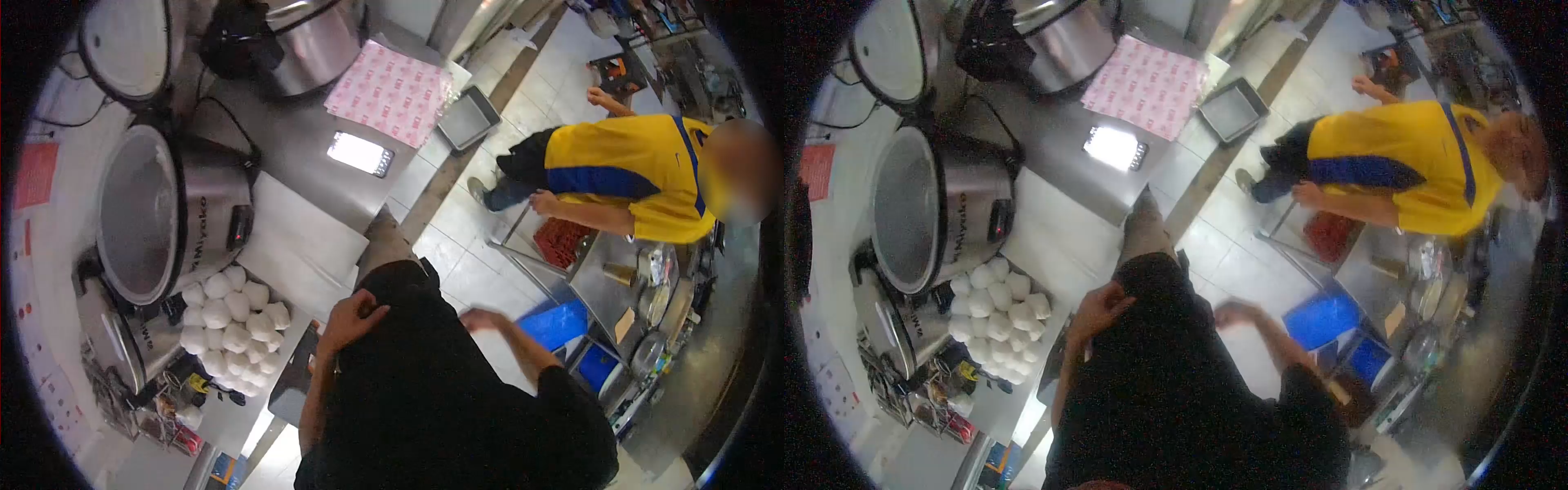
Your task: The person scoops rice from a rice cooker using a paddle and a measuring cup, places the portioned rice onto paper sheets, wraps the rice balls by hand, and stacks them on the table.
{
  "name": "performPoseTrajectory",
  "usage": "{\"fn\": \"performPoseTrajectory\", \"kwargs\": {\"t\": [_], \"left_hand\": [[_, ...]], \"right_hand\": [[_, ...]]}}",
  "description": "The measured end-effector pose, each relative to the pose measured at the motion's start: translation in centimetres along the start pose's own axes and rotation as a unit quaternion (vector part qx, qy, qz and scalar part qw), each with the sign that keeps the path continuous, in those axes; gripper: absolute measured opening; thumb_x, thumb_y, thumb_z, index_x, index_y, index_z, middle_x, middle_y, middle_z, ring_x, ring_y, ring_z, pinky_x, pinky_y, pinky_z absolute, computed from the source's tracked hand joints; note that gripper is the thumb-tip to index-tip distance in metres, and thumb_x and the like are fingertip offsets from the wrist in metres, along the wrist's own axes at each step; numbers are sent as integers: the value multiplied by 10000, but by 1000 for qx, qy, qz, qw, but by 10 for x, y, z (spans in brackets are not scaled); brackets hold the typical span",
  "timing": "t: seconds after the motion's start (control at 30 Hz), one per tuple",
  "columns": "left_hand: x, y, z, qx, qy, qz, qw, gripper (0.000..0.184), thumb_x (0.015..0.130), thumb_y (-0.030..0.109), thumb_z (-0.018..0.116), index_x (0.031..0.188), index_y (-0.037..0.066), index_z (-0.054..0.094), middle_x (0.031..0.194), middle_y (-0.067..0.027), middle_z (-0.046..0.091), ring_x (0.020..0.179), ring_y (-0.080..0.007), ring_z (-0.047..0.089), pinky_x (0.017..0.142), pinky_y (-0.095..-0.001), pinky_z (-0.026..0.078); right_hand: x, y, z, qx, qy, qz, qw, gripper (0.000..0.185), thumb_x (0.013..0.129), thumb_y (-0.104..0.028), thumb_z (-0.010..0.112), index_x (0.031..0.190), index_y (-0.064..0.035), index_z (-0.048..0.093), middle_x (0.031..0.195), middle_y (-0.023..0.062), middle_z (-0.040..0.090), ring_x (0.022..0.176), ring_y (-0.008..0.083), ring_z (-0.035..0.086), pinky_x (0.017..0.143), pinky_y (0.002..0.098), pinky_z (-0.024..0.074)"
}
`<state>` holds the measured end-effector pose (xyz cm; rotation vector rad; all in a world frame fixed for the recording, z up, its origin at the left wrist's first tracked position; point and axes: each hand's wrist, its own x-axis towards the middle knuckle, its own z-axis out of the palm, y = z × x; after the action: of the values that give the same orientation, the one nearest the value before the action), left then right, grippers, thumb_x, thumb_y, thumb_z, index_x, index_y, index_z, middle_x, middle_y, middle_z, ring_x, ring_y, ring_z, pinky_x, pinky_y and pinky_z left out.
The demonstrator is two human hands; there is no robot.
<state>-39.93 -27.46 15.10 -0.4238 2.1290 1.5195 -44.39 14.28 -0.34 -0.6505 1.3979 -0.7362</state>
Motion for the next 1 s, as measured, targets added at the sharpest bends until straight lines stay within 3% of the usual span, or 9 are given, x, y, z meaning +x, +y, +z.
{"fn": "performPoseTrajectory", "kwargs": {"t": [0.07, 0.13, 0.37, 0.47, 0.5, 0.67, 0.73, 0.9, 1.0], "left_hand": [[1, 18, -4, 29, -6, -11, 1000, 359, 829, 387, 710, 835, 53, 576, 663, -73, 547, 606, -190, 519, 580, -334, 431], [4, 14, 0, 29, -7, -10, 1000, 384, 836, 413, 694, 826, 48, 574, 686, -83, 557, 634, -207, 531, 598, -350, 435], [3, 16, -6, 83, -32, 76, 993, 383, 878, 380, 644, 770, 17, 586, 694, -150, 540, 624, -285, 526, 601, -397, 416], [-29, 12, -27, 53, -67, 22, 996, 376, 890, 361, 634, 841, -10, 654, 728, -148, 623, 673, -240, 592, 655, -358, 460], [-41, -46, -21, -9, -107, -69, 992, 384, 903, 360, 618, 943, -18, 675, 822, -106, 673, 752, -198, 627, 690, -335, 484], [-58, -61, -38, -21, -96, -149, 984, 383, 881, 347, 642, 1003, -16, 636, 885, -109, 655, 814, -204, 610, 740, -342, 469], [-47, -50, -40, -23, -81, -137, 987, 390, 872, 342, 652, 1027, -15, 621, 911, -110, 648, 839, -206, 603, 759, -344, 463], [-21, -15, -47, -75, -48, -47, 995, 426, 851, 329, 676, 1086, -14, 583, 974, -113, 630, 902, -212, 585, 808, -351, 448], [3, 13, -40, -152, -48, 23, 987, 458, 838, 321, 691, 1122, -13, 559, 1012, -115, 619, 939, -216, 575, 838, -355, 439]], "right_hand": [[-24, -14, 61, 294, 53, 107, 948, 323, 899, -211, 590, 1139, 4, 600, 1095, 107, 656, 940, 195, 623, 827, 373, 513], [-35, -21, 93, 388, 93, 123, 909, 346, 889, -219, 608, 1159, -2, 593, 1110, 104, 652, 960, 199, 617, 840, 378, 508], [-32, 15, 146, 534, 157, 124, 821, 445, 855, -245, 675, 1227, -24, 566, 1163, 93, 636, 1028, 214, 596, 889, 393, 490], [0, 84, 149, 593, 133, 106, 787, 494, 841, -256, 703, 1256, -33, 554, 1186, 88, 629, 1058, 220, 587, 909, 400, 483], [15, 111, 147, 611, 125, 89, 777, 510, 836, -259, 712, 1266, -37, 550, 1194, 86, 627, 1068, 222, 584, 916, 402, 480], [35, 22, 16, 494, 152, -65, 853, 537, 819, -202, 679, 1282, -1, 495, 1167, 89, 604, 973, 188, 580, 868, 357, 481], [45, 0, -17, 493, 161, -132, 845, 549, 812, -179, 666, 1289, 13, 473, 1157, 90, 594, 936, 175, 578, 848, 339, 481], [-3, -172, -76, 595, 209, -26, 776, 507, 946, -372, 556, 1307, -23, 481, 1249, 82, 571, 1024, 154, 602, 870, 305, 508], [12, -181, -85, 606, 216, -87, 760, 498, 943, -412, 555, 1282, -49, 526, 1188, 61, 621, 1042, 134, 610, 905, 291, 509]]}}
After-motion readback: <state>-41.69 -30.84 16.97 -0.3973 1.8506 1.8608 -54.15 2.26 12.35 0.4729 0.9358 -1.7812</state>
